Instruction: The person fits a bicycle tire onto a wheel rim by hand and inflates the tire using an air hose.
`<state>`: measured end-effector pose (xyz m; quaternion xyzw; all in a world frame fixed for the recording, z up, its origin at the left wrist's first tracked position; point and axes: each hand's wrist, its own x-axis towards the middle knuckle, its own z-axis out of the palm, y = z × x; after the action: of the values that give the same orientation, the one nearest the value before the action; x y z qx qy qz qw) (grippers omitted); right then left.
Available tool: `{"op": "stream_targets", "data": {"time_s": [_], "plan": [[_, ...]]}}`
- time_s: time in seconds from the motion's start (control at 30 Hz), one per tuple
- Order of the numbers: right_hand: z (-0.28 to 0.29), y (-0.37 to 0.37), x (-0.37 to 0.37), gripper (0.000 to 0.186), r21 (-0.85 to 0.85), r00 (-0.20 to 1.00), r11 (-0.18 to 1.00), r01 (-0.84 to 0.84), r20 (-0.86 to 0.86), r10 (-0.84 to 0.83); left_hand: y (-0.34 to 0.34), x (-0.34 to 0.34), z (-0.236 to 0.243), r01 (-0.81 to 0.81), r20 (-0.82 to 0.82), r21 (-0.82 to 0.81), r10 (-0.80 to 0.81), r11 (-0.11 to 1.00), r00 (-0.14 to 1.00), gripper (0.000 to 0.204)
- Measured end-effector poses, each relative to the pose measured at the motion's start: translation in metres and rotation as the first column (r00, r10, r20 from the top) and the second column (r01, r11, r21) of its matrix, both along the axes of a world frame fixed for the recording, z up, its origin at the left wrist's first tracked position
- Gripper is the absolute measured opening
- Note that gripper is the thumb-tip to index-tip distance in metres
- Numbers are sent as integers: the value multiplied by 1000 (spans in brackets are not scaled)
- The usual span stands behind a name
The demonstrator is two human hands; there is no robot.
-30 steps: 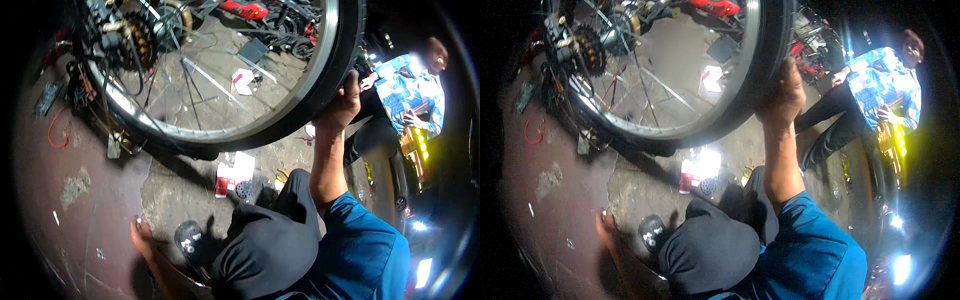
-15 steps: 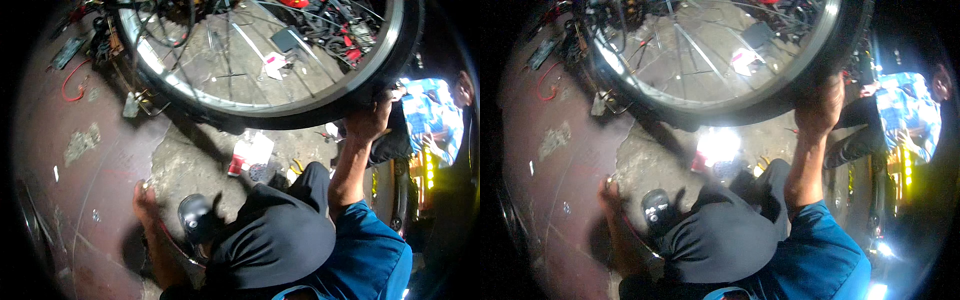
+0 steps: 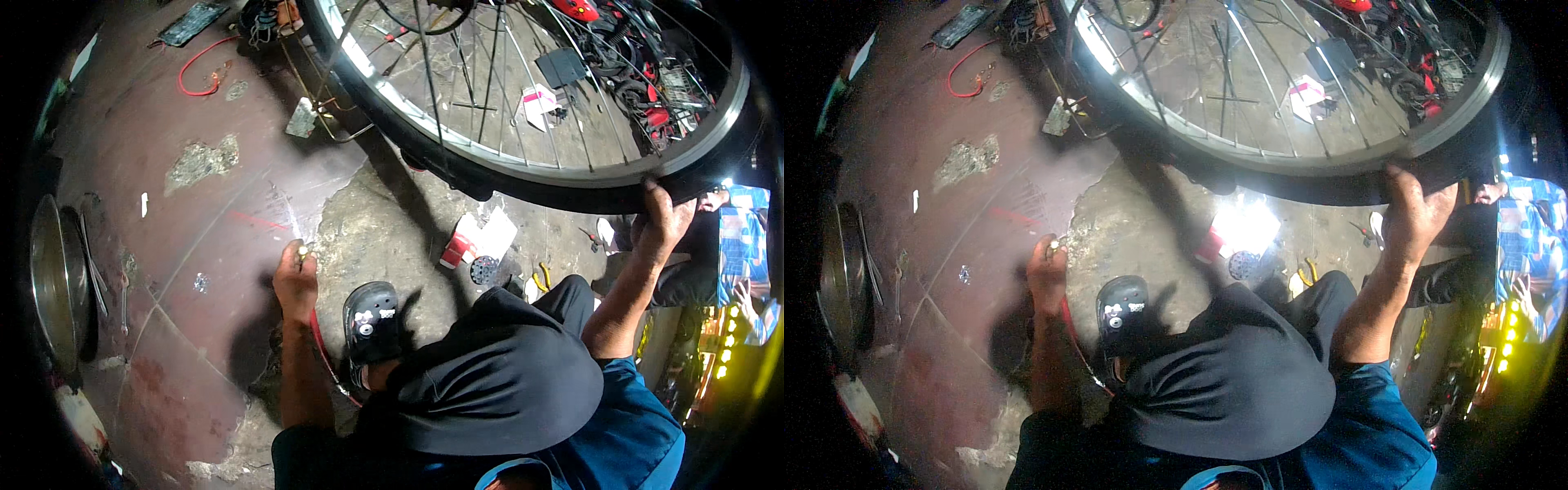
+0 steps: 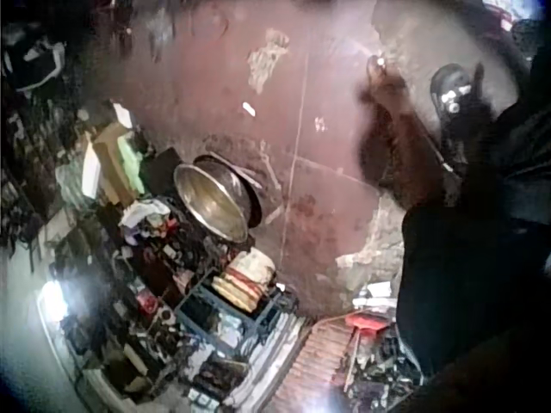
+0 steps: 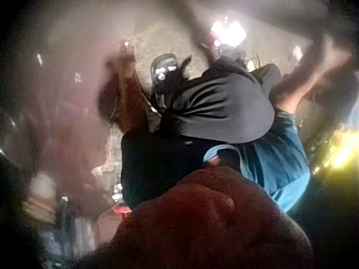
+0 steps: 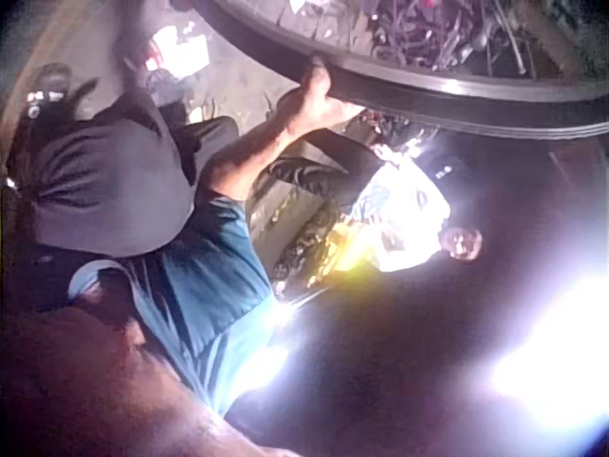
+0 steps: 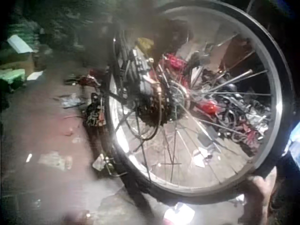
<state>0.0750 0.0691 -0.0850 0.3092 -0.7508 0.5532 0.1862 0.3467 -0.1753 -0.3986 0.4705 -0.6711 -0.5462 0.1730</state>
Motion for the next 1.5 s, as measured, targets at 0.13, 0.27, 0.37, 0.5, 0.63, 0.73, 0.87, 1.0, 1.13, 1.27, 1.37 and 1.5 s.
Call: {"op": "stream_targets", "data": {"time_s": [0.13,0.27,0.37,0.5,0.63,0.73,0.87,1.0,1.13,1.27,1.37,1.5], "plan": [[-2,2,-4,43,-48,999,998,-52,0,52,1,3,1,-4,4,-14,4,1000,1000,37],[3,-4,-1,45,-48,999,998,-40,-18,39,1,6,-7,13,57,-89,-8,996,998,38],[4,-1,-3,45,-61,998,997,-56,16,58,1,7,-9,13,48,-96,-8,995,999,38],[2,5,-9,48,-40,997,996,-75,13,76,2,4,-4,-23,23,-32,24,999,999,38],[3,-1,-7,45,-42,999,999,-31,-11,31,1,3,-1,-12,76,-26,14,1000,997,39],[4,4,-10,45,-42,999,998,-46,-13,45,-1,3,-1,-9,104,-21,11,1000,995,40],[1,11,-15,48,-59,995,993,-97,-24,96,1,1,-1,6,139,-26,-3,1000,990,39],[0,17,-20,51,-59,995,993,-104,-12,104,1,3,-5,0,98,-23,2,1000,995,39],[0,15,-15,43,-60,992,990,-125,13,126,2,5,-9,-16,73,-7,16,1000,997,39],[-4,14,-17,45,-46,992,990,-130,4,130,9,14,-19,11,100,-121,1,993,995,41],[3,26,-25,45,-30,992,992,-120,-47,118,17,2,20,168,151,-278,-130,946,980,41],[3,46,-51,35,69,994,995,-77,-66,82,20,4,31,90,118,-474,-38,876,992,40]]}}
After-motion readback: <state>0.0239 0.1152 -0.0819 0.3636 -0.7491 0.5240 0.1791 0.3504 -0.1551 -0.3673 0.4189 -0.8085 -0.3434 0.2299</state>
